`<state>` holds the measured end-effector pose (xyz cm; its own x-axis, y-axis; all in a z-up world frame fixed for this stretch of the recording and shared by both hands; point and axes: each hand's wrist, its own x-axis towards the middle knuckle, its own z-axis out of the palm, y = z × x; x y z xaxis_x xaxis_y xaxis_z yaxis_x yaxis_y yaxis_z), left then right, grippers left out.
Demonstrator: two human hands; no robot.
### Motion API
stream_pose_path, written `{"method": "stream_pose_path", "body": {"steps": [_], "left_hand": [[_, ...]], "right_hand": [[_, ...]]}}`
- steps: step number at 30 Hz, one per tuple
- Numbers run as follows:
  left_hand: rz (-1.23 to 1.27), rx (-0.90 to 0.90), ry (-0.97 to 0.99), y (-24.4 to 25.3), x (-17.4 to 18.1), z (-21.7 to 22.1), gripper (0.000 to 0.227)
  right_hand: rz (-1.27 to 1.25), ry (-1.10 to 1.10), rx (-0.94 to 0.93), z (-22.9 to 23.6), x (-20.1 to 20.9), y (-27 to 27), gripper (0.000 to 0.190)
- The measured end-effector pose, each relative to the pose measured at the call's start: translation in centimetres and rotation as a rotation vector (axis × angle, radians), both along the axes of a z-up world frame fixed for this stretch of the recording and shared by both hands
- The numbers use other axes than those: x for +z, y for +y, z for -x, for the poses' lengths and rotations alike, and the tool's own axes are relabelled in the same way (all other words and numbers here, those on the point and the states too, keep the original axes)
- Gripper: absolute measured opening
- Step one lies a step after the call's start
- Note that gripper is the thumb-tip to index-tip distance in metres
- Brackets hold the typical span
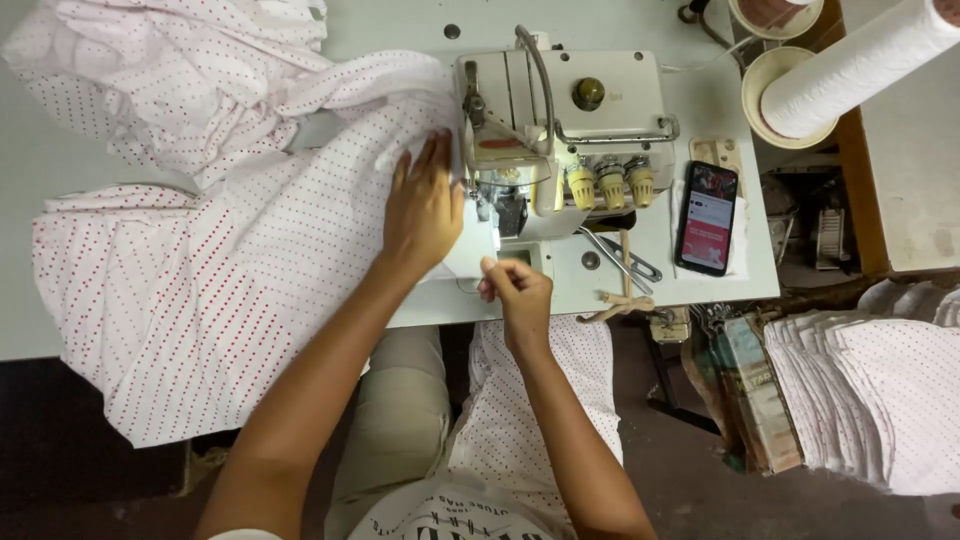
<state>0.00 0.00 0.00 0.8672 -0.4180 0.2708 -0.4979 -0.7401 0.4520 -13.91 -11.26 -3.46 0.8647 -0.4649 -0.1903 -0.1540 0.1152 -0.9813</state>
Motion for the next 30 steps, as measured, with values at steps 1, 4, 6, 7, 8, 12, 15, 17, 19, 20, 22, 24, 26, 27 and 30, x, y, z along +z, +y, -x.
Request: {"method": "stream_pose_path", "body": {"steps": [1,4,6,7,8,12,15,17,19,20,22,24,26,27,30], "left_hand": [[-0.002,-0.001,0.002,-0.1,-0.4,-0.8,0.053],[-0.013,0.029,-0.083,0.0,-0.5,-3.4,0.059],[-0.008,0.051,-0.007,0.2,0.6,-4.2,0.055],[-0.007,0.050,-0.003,0.5,0.2,-4.7,0.055],[0.018,0.078,0.000,0.7,-0.3,-5.1,0.054],[0.177,0.214,0.063,2.7,-1.3,-5.3,0.059],[0.170,0.295,0.109,5.5,4.4,0.8,0.054],[0.368,0.221,0.393,8.1,1.8,5.4,0.055],[0.569,0.136,0.661,9.5,1.7,7.7,0.093],[0.630,0.196,1.021,9.7,2.8,7.9,0.079],[0.680,0.256,1.397,10.8,2.8,5.9,0.094],[0.659,0.317,0.507,12.7,0.4,0.9,0.044],[0.475,0.256,0.213,13.2,2.2,-4.8,0.032],[0.285,0.185,-0.077,13.4,3.2,-7.7,0.022],[0.062,0.236,-0.127,14.1,5.4,-8.4,0.021]], "right_hand": [[-0.002,0.002,-0.001,-0.7,0.4,0.1,0.018],[-0.038,-0.015,-0.070,-2.6,1.8,0.1,0.036],[-0.029,0.045,-0.044,-2.4,3.1,0.0,0.046],[-0.028,0.049,-0.044,-2.1,3.0,-0.1,0.046],[-0.021,0.061,-0.033,-1.6,3.0,-0.1,0.046],[0.012,0.088,-0.017,0.2,3.1,-0.7,0.043],[0.141,0.128,-0.047,3.1,0.7,-2.1,0.043],[0.145,0.144,-0.065,5.6,2.0,-2.8,0.042],[0.149,0.148,-0.081,7.0,2.8,-3.3,0.042],[0.127,0.163,-0.061,7.3,2.7,-3.4,0.043],[0.105,0.192,-0.040,8.0,2.7,-3.0,0.044],[0.102,0.184,-0.004,8.0,2.7,-2.1,0.042],[0.103,0.175,0.024,7.7,3.7,-1.1,0.042],[0.103,0.164,0.047,7.5,4.1,-0.6,0.042],[0.094,0.158,0.085,7.7,4.4,0.1,0.042]]}}
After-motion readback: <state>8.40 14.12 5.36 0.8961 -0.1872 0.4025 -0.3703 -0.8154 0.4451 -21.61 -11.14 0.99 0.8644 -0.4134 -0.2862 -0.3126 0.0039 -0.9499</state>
